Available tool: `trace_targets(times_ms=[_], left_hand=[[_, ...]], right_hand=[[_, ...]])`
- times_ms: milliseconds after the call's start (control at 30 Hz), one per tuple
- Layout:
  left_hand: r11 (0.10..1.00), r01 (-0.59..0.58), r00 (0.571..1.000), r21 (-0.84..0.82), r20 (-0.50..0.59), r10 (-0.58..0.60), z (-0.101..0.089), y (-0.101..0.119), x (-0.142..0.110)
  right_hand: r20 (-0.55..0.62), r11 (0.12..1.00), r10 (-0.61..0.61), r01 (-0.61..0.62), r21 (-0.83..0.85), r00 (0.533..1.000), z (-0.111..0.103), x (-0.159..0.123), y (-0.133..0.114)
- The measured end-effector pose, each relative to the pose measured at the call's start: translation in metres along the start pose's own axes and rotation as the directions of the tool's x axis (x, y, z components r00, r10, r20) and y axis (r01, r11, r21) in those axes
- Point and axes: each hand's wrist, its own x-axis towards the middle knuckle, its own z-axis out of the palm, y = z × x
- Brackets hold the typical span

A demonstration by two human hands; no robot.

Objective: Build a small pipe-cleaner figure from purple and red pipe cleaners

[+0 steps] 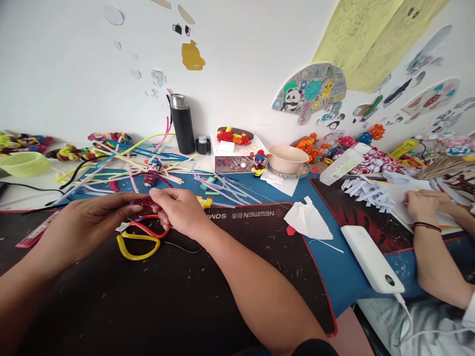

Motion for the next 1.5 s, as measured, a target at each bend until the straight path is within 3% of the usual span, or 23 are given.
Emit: trace_targets(times_ms=[167,300,433,1067,1233,1500], left_hand=[[1.0,0.005,1.0,0.017,-0.008,-0.005,-0.004,0.005,0.001],[1.0,0.002,1.0,0.024,0.019,-0.003,-0.005,0.008,0.002],[0.999,0.01,0.998,0.03,0.056,-0.012,-0.002,0.006,0.003],[0.941,0.125,0.992,-0.315,0.03,-0.122,0.0,0.0,0.002],[0.955,0.1,0.994,-0.279,-0.015,-0.108,0.0,0.001,0.0],[0.998,0.017,0.995,-0.065,-0.094,-0.023,0.004,-0.002,-0.003]], right_hand=[[0.009,0.997,-0.052,0.052,-0.063,0.999,0.0,-0.003,-0.001],[-0.014,0.953,-0.149,0.14,-0.268,0.989,0.002,-0.01,-0.004],[-0.037,0.912,-0.146,0.12,-0.393,0.989,0.004,-0.011,-0.005],[-0.017,0.966,-0.128,0.121,-0.229,0.992,0.001,-0.007,-0.003],[0.01,0.991,-0.067,0.068,-0.117,0.998,0.001,-0.005,-0.002],[0.035,0.999,0.037,-0.038,0.006,0.999,0.003,-0.004,-0.006]])
